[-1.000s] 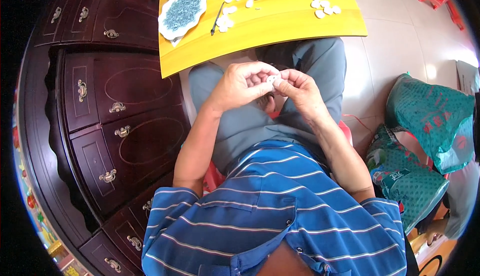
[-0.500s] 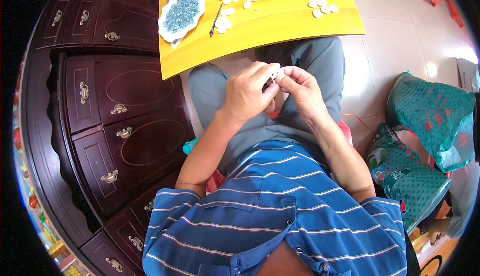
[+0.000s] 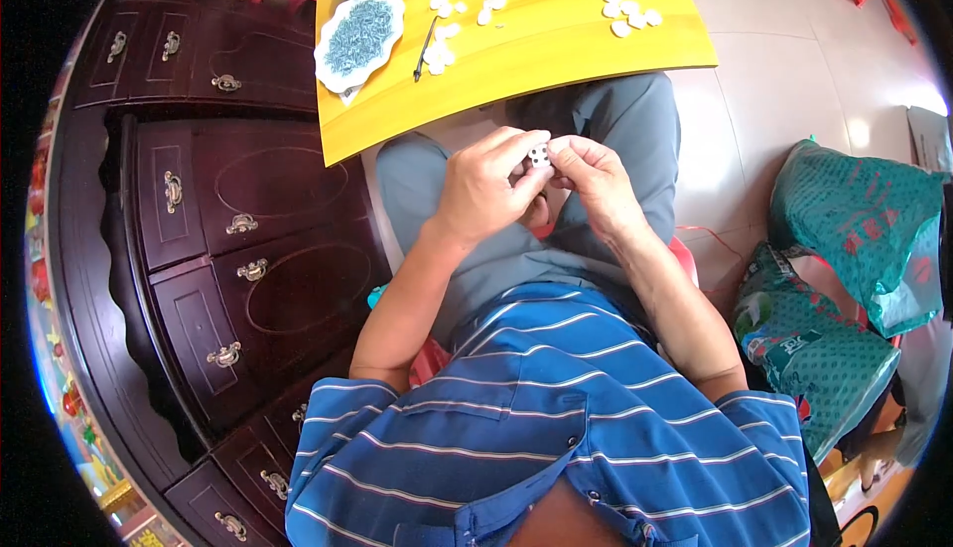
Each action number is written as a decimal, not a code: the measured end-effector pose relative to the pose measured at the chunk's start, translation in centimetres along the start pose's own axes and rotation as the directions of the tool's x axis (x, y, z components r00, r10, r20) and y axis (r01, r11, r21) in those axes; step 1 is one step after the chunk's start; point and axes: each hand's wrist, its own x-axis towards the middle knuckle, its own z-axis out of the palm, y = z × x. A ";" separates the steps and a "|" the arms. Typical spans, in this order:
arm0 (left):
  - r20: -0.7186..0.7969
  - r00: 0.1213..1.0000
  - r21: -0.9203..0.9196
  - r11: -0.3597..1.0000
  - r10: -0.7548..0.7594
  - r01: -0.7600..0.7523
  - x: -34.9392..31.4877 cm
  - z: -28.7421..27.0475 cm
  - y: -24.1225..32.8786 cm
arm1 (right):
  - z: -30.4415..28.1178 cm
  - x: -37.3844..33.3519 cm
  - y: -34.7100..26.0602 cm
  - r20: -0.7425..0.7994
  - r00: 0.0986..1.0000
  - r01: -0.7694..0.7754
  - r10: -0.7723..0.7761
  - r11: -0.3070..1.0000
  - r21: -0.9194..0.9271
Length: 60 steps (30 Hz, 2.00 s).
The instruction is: Manually assembling small plastic components by inserting blue pins into white circular bases.
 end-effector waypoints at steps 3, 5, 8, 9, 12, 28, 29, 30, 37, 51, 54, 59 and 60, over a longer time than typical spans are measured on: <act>-0.001 1.000 0.001 1.000 -0.005 0.005 0.0 -0.1 -0.1 | 0.7 -0.1 0.3 -0.033 0.993 0.110 -0.111 0.993 -0.039; 0.011 1.000 0.009 1.000 0.004 -0.004 0.1 -0.3 -0.1 | 0.9 0.0 0.6 -0.051 0.990 0.130 -0.133 0.990 -0.062; 0.042 0.998 0.063 0.996 0.056 -0.059 0.4 -0.4 -0.2 | 0.9 0.1 0.7 -0.078 0.985 0.149 -0.157 0.984 -0.098; 0.044 0.997 0.069 0.996 0.058 -0.061 0.3 -0.3 -0.2 | 0.8 0.0 0.7 -0.084 0.985 0.144 -0.154 0.983 -0.111; 0.038 0.998 0.064 0.996 0.058 -0.060 0.3 -0.2 -0.3 | 1.0 0.0 0.5 -0.093 0.985 0.131 -0.143 0.983 -0.128; 0.042 0.999 -0.016 1.000 0.017 -0.017 0.3 -0.4 -0.4 | 1.4 -0.2 0.5 -0.101 0.982 0.147 -0.160 0.981 -0.127; 0.041 0.999 -0.016 1.000 0.018 -0.017 0.3 -0.4 -0.5 | 1.4 -0.1 0.6 -0.109 0.981 0.147 -0.163 0.978 -0.146; 0.043 0.999 -0.020 1.000 0.010 -0.009 0.2 -0.4 -0.6 | 1.4 -0.1 0.7 -0.116 0.979 0.146 -0.166 0.975 -0.166; 0.010 0.998 -0.068 0.996 -0.061 0.062 0.1 -0.8 -0.3 | 1.6 -0.3 0.2 -0.106 0.989 0.087 -0.101 0.988 -0.131; 0.022 0.999 -0.172 0.984 -0.046 0.050 0.3 -1.0 -0.6 | 1.4 -0.4 0.4 -0.058 0.983 0.167 -0.172 0.983 -0.078; 0.059 0.995 -0.217 0.972 -0.082 0.092 0.4 -1.2 -0.7 | 1.3 -0.5 0.2 -0.046 0.985 0.162 -0.168 0.979 -0.123; 0.057 0.998 -0.207 0.977 -0.036 0.048 0.5 -1.3 -0.9 | 1.2 -0.7 0.1 -0.049 0.994 0.088 -0.093 0.991 -0.105; 0.061 0.997 -0.208 0.977 -0.037 0.049 0.5 -1.3 -0.9 | 1.2 -0.7 0.0 -0.057 0.995 0.072 -0.079 0.991 -0.117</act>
